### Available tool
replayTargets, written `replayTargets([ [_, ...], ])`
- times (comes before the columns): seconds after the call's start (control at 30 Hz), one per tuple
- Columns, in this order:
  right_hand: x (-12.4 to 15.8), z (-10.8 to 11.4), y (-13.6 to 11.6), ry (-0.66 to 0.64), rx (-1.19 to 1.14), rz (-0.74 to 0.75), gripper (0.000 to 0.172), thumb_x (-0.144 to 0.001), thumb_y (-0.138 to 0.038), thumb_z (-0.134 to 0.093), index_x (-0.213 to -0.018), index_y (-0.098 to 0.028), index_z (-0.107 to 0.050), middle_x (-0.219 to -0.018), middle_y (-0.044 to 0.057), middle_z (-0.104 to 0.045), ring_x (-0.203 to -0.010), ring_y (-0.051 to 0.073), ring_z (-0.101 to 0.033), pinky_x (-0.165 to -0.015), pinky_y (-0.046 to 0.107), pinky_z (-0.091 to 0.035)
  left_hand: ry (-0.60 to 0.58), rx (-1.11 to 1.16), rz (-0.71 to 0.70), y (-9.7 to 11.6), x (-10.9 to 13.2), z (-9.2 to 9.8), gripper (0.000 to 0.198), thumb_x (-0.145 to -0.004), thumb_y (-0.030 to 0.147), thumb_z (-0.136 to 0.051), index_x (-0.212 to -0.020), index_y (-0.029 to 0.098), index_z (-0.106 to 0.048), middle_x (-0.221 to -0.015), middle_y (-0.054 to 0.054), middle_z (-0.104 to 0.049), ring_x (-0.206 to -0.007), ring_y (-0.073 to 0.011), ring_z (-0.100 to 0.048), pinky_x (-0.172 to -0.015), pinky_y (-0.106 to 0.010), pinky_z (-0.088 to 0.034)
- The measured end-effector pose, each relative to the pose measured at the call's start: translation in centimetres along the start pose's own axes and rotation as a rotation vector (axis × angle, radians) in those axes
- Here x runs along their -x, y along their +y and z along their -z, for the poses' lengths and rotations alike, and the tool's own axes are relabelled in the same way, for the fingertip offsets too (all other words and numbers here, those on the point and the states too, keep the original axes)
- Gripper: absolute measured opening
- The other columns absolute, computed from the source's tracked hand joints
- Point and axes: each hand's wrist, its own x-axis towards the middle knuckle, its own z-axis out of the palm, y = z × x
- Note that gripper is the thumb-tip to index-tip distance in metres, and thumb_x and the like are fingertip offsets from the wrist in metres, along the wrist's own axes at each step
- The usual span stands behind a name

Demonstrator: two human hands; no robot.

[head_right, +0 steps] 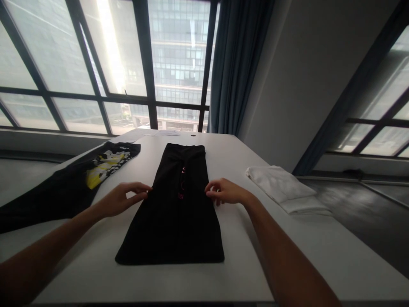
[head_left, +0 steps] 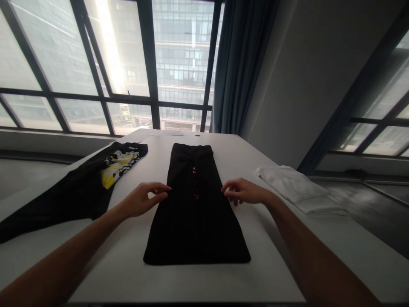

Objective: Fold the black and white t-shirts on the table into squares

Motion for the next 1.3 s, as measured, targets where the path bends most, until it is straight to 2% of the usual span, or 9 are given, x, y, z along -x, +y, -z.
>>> replayTargets([
  [0.1, -1.4, -2.2, -0.5, 0.336, 0.138, 0.224, 0.032, -0.088, -0.039, -0.063, -0.112, -0.020, -0.067, -0.109, 0.009, -0.069, -0.098, 0.021, -0.065, -0.089, 0.034, -0.051, -0.053, -0.252, -0.101, -0.1, -0.3, -1.8, 0.057, -0.080, 0.051, -0.068, -0.131, 0.026, -0.063, -0.143, -0.007, -0.055, -0.134, -0.0314, -0.045, -0.115, -0.045, -0.029],
  [0.23, -2.5, -4.6, -0.8, 0.083, 0.227, 0.312, 0.064, -0.073, -0.047, -0.078, -0.130, -0.024, -0.062, -0.144, 0.009, -0.050, -0.130, 0.029, -0.048, -0.112, 0.043, -0.036, -0.397, -0.382, -0.048, -0.8, -0.2, -2.6, 0.071, -0.081, 0.054, -0.067, -0.146, 0.034, -0.045, -0.159, 0.000, -0.031, -0.148, -0.0308, -0.020, -0.120, -0.048, -0.008],
  [0.43, -1.5, -3.8, -1.3, -0.062, 0.324, 0.205, 0.075, -0.060, -0.049, -0.086, -0.128, -0.029, -0.064, -0.148, 0.006, -0.044, -0.132, 0.034, -0.044, -0.110, 0.044, -0.037, -0.505, -0.392, 0.028, -2.0, 0.3, 0.6, 0.088, -0.061, 0.058, -0.082, -0.141, 0.039, -0.049, -0.158, -0.003, -0.035, -0.146, -0.0342, -0.025, -0.117, -0.048, -0.019],
  [0.53, -1.1, -3.7, -1.7, -0.031, 0.362, 0.209, 0.069, -0.061, -0.048, -0.086, -0.125, -0.027, -0.067, -0.142, 0.007, -0.050, -0.126, 0.033, -0.049, -0.105, 0.043, -0.040, -0.422, -0.365, 0.108, -1.7, 0.4, 1.4, 0.072, -0.061, 0.056, -0.082, -0.128, 0.038, -0.063, -0.148, -0.002, -0.051, -0.138, -0.0331, -0.040, -0.116, -0.046, -0.024],
  [0.67, -1.1, -4.8, -2.9, 0.061, 0.377, 0.361, 0.057, -0.072, -0.050, -0.078, -0.122, -0.023, -0.068, -0.123, 0.008, -0.061, -0.109, 0.026, -0.058, -0.094, 0.037, -0.046, -0.270, -0.392, -0.073, 1.3, 0.7, -1.2, 0.055, -0.078, 0.060, -0.068, -0.124, 0.030, -0.067, -0.131, -0.007, -0.062, -0.121, -0.0293, -0.055, -0.107, -0.041, -0.037],
  [0.87, -0.8, -6.2, -4.8, -0.135, 0.358, 0.308, 0.047, -0.075, -0.036, -0.078, -0.118, -0.022, -0.067, -0.080, -0.001, -0.062, -0.066, 0.012, -0.056, -0.059, 0.023, -0.040, -0.440, -0.493, -0.332, 4.7, 1.9, -6.0, 0.052, -0.077, 0.052, -0.072, -0.120, 0.023, -0.066, -0.100, -0.007, -0.066, -0.090, -0.0250, -0.063, -0.082, -0.036, -0.048],
  [1.07, -0.6, -6.0, -5.0, -0.161, 0.223, 0.342, 0.005, -0.083, -0.021, -0.067, -0.084, -0.017, -0.066, -0.067, -0.004, -0.055, -0.059, 0.008, -0.047, -0.055, 0.021, -0.034, -0.383, -0.261, -0.403, 4.2, 1.8, -5.2, 0.019, -0.094, 0.025, -0.051, -0.097, 0.018, -0.068, -0.087, -0.005, -0.067, -0.080, -0.0178, -0.063, -0.076, -0.029, -0.047],
  [1.2, -0.7, -5.8, -4.7, -0.092, 0.005, 0.440, 0.014, -0.088, -0.029, -0.061, -0.088, -0.015, -0.063, -0.072, -0.003, -0.055, -0.062, 0.009, -0.047, -0.058, 0.022, -0.039, -0.311, -0.071, -0.360, 4.6, 1.8, -4.4, 0.024, -0.097, 0.029, -0.048, -0.102, 0.017, -0.068, -0.087, -0.005, -0.066, -0.077, -0.0150, -0.062, -0.070, -0.025, -0.047],
  [1.3, -0.7, -6.0, -4.7, -0.235, 0.024, 0.377, 0.018, -0.084, -0.030, -0.066, -0.094, -0.014, -0.067, -0.071, -0.003, -0.055, -0.062, 0.009, -0.049, -0.057, 0.021, -0.039, -0.477, -0.143, -0.371, 4.9, 1.9, -4.7, 0.021, -0.091, 0.032, -0.060, -0.102, 0.020, -0.073, -0.082, -0.004, -0.068, -0.074, -0.0159, -0.063, -0.071, -0.027, -0.048],
])
